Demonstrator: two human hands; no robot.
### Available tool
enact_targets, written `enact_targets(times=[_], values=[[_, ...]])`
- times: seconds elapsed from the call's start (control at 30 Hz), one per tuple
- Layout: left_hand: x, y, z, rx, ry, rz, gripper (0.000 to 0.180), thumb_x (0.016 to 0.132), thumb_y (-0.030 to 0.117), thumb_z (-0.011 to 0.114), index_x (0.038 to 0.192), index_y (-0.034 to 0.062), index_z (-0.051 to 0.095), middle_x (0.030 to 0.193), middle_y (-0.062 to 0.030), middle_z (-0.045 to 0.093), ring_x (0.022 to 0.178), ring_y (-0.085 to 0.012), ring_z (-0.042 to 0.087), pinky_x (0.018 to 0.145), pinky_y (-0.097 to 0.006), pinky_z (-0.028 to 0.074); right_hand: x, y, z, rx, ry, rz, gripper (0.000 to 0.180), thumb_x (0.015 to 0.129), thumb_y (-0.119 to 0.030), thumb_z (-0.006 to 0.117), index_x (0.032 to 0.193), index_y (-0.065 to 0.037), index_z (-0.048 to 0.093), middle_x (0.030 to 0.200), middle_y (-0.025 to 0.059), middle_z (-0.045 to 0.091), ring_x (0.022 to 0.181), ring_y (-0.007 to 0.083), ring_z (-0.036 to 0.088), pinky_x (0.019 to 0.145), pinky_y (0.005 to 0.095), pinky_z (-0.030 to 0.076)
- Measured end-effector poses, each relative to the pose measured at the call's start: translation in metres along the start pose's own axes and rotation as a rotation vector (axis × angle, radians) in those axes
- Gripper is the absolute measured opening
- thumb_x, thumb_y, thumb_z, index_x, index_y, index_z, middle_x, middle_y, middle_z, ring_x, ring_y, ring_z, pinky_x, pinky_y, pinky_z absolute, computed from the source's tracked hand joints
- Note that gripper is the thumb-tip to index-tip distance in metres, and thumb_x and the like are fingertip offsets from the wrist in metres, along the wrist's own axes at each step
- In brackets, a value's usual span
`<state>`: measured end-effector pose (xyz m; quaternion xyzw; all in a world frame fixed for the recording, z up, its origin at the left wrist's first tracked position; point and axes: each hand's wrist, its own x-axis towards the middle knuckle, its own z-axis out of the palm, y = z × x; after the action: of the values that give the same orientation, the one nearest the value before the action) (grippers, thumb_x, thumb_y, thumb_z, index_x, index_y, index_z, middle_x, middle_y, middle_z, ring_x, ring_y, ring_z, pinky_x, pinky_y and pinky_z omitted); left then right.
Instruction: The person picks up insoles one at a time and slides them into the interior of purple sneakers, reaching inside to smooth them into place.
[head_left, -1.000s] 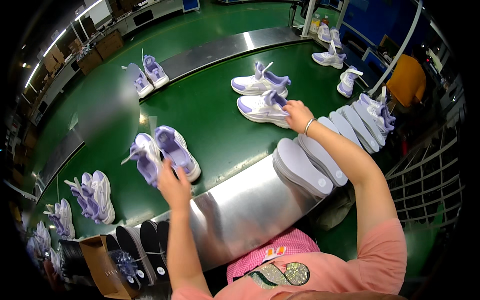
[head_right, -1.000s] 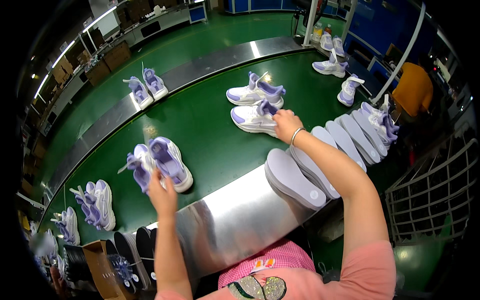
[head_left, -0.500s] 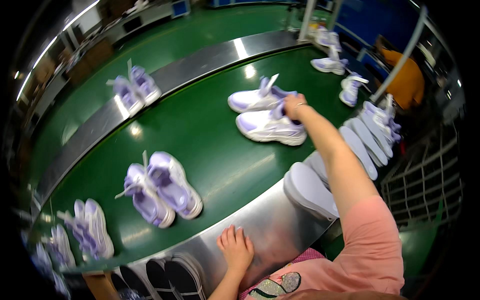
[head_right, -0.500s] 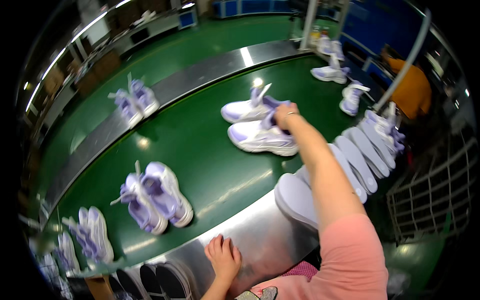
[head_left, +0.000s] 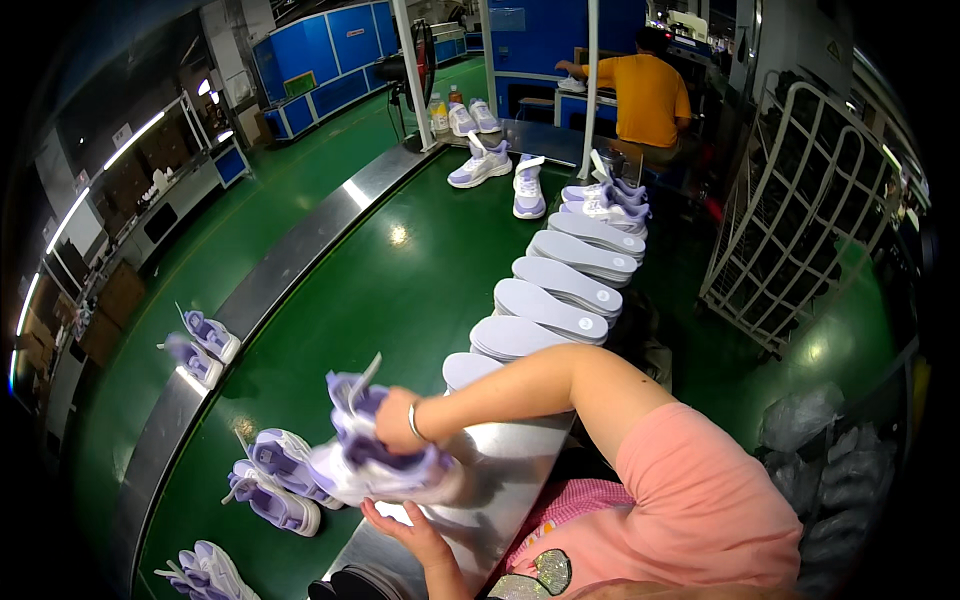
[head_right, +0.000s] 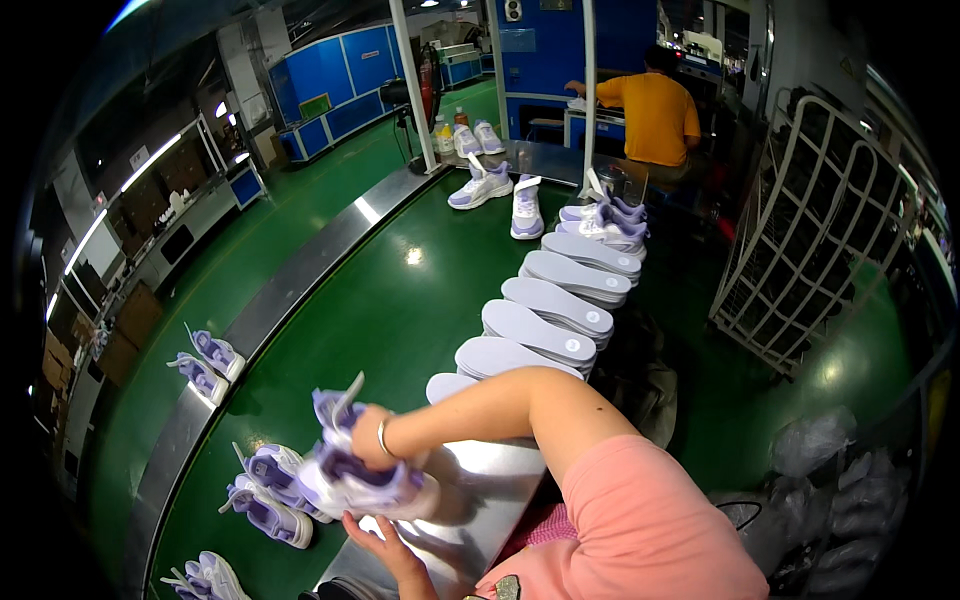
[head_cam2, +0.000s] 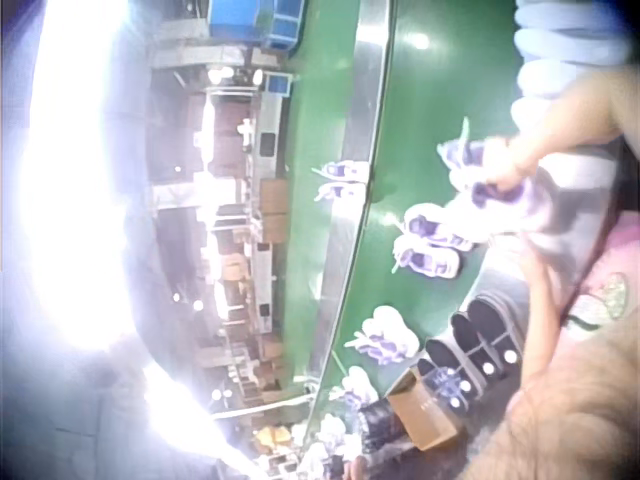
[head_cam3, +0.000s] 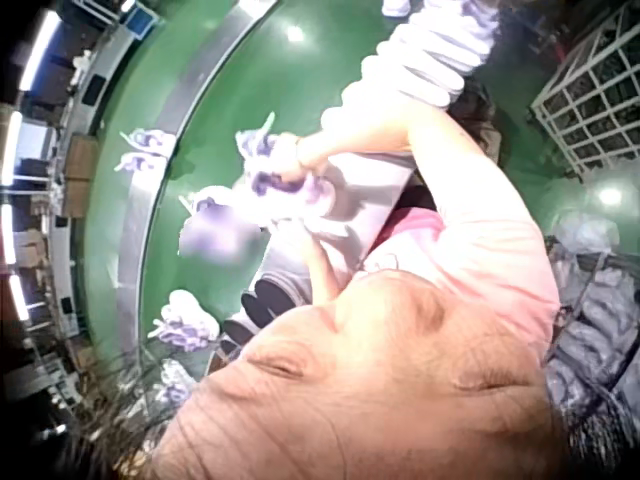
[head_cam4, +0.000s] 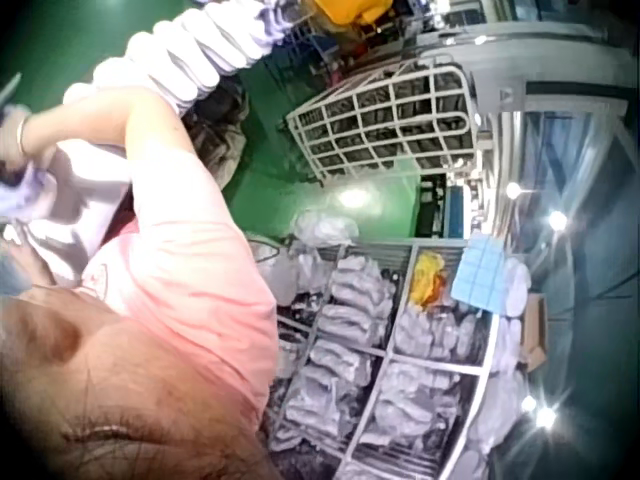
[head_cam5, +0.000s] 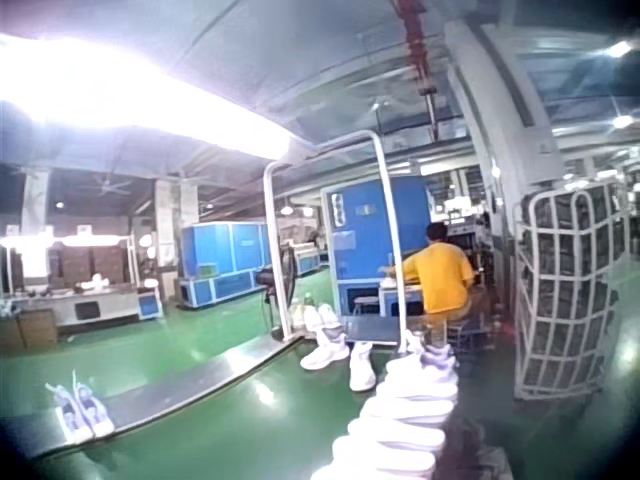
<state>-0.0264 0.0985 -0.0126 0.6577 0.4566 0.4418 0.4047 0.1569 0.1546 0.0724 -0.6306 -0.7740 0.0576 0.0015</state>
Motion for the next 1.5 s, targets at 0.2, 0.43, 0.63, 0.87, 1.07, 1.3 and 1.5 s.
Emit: enact_targets(times=[0.2,0.43,0.63,0.87,1.07,1.3,1.5], values=[[-0.052,-0.030,0.010,-0.166,-0.176,-0.038,0.074,0.069,0.015,0.066,0.124,-0.0049,0.021,0.128,-0.0206,0.018,0.117,-0.0288,0.027,0.098,-0.038,0.024,-0.100,-0.052,0.056,0.029,-0.083,-0.050,0.035,0.071,-0.042,0.052,0.067,-0.009,0.064,0.069,0.0101,0.061,0.068,0.0261,0.058,0.062,0.0371,0.040],[-0.048,-0.006,0.006,-0.120,-0.097,-0.022,0.055,0.076,0.012,0.060,0.121,-0.0034,0.032,0.113,-0.0145,0.040,0.104,-0.0221,0.041,0.085,-0.031,0.037,-0.151,-0.009,0.070,0.323,0.393,0.003,0.021,0.071,-0.028,0.058,0.072,-0.007,0.057,0.070,0.0090,0.057,0.069,0.0277,0.054,0.064,0.0384,0.043],[-0.022,-0.017,-0.013,0.172,-0.127,0.146,0.021,0.073,0.010,0.055,0.090,-0.0020,0.056,0.078,-0.0137,0.058,0.078,-0.0251,0.055,0.075,-0.033,0.041,-0.147,0.039,0.094,0.082,0.292,0.562,0.034,0.070,-0.036,0.062,0.088,-0.008,0.054,0.091,0.0104,0.055,0.088,0.0294,0.052,0.075,0.0415,0.040],[-0.016,-0.013,-0.032,-0.209,-0.162,-0.342,0.024,0.078,0.019,0.054,0.088,-0.0015,0.060,0.070,-0.0051,0.058,0.061,-0.0092,0.049,0.055,-0.022,0.039,-0.144,0.024,0.087,0.044,0.119,0.659,0.034,0.069,-0.039,0.061,0.083,-0.008,0.056,0.079,0.0094,0.058,0.078,0.0268,0.056,0.073,0.0411,0.040],[-0.003,-0.020,-0.042,-0.242,-0.308,-0.447,0.021,0.080,0.020,0.052,0.086,0.0015,0.060,0.077,-0.0033,0.058,0.064,-0.0090,0.051,0.053,-0.022,0.040,-0.150,0.003,0.037,0.325,0.655,0.308,0.020,0.067,-0.023,0.062,0.068,-0.004,0.055,0.081,0.0101,0.055,0.072,0.0264,0.054,0.064,0.0338,0.043],[-0.008,-0.015,-0.020,-0.111,-0.146,-0.384,0.028,0.081,0.026,0.054,0.085,-0.0010,0.059,0.063,-0.0052,0.057,0.053,-0.0112,0.049,0.052,-0.027,0.040,-0.159,-0.085,0.010,-0.137,-0.167,-0.291,0.010,0.064,-0.011,0.055,0.070,-0.008,0.062,0.084,0.0067,0.051,0.074,0.0207,0.055,0.057,0.0301,0.047],[-0.028,-0.023,0.000,-0.073,-0.104,-0.174,0.023,0.083,0.019,0.050,0.094,-0.0008,0.056,0.083,-0.0127,0.061,0.073,-0.0156,0.056,0.068,-0.028,0.043,-0.113,-0.106,0.104,0.001,-0.110,-0.065,0.018,0.065,-0.018,0.052,0.070,-0.004,0.062,0.086,0.0116,0.053,0.072,0.0230,0.055,0.058,0.0325,0.047]])
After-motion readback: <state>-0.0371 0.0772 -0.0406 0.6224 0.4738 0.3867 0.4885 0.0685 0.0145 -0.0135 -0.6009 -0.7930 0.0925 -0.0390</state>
